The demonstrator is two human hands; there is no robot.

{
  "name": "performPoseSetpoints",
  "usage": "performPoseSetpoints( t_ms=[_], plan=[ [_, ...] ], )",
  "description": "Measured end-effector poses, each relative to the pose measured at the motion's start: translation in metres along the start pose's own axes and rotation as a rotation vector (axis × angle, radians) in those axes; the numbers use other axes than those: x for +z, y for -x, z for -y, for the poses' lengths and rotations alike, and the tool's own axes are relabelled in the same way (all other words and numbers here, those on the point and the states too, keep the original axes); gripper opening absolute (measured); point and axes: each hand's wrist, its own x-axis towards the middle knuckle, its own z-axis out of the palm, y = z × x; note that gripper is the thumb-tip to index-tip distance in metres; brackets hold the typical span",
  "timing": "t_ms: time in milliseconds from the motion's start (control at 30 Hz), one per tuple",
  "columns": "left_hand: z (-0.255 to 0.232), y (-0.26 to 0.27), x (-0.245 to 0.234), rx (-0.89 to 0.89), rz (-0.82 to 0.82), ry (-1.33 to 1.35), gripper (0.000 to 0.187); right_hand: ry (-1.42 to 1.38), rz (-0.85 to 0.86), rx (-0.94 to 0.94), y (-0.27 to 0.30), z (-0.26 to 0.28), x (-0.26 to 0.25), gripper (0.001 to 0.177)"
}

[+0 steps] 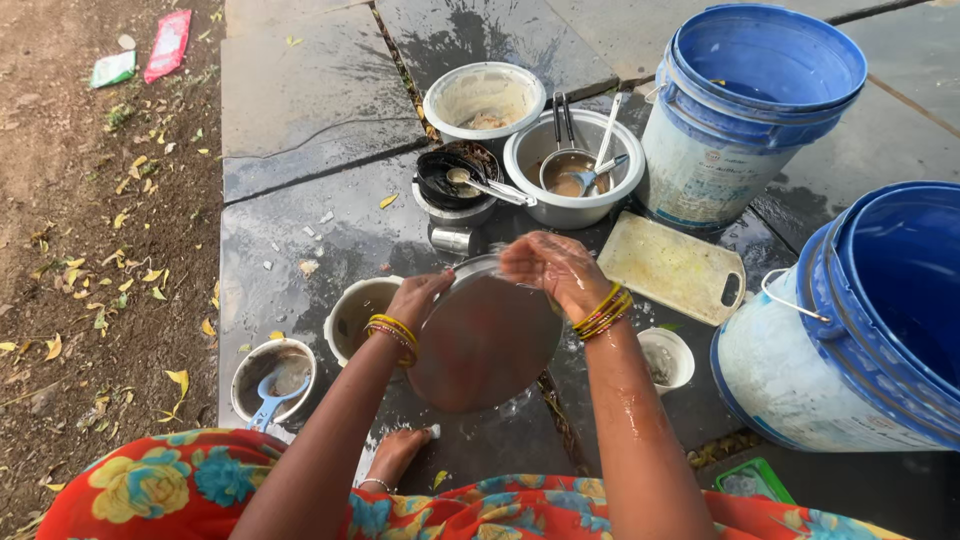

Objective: The person washes various metal plates, bowls, and a pressure cooker by hand using a green scrub pad and soap from a small container.

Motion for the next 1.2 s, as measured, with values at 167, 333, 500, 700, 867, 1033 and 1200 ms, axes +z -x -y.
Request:
performPoseSetpoints(
  t_ms=[167,333,500,700,867,1033,1200],
  plan=[
    [-0.021,0.001,-0.020,-0.349,-0.037,0.334,0.055,0.629,-0.386,0.047,0.014,0.006,-0.034,0.034],
    [-0.058,0.010,-0.059,-0.290,-0.188,0.521,0.039,0.108,-0.988,-0.251,0.040,-0.054,-0.171,0.026],
    [-0.054,0.016,-0.060,-0.271,-0.188,0.535,0.041,-0.503,-1.474,-0.106,0.067,-0.103,-0.273,0.037],
    [-0.029,0.022,-0.057,-0.329,-0.282,0.410,0.046,-0.698,-1.432,0.081,0.083,-0.115,-0.293,0.041],
    [-0.014,0.015,-0.048,-0.480,-0.143,0.655,0.046,-0.825,-0.352,-0.339,0.068,-0.106,-0.244,0.026],
    [-0.017,0.006,-0.016,-0.524,-0.023,0.569,0.047,-0.089,-0.085,0.047,-0.004,-0.052,-0.096,0.029],
    [-0.037,0.004,-0.011,-0.449,-0.046,0.573,0.048,0.340,-0.264,0.028,0.012,-0.012,-0.026,0.030]
  ],
)
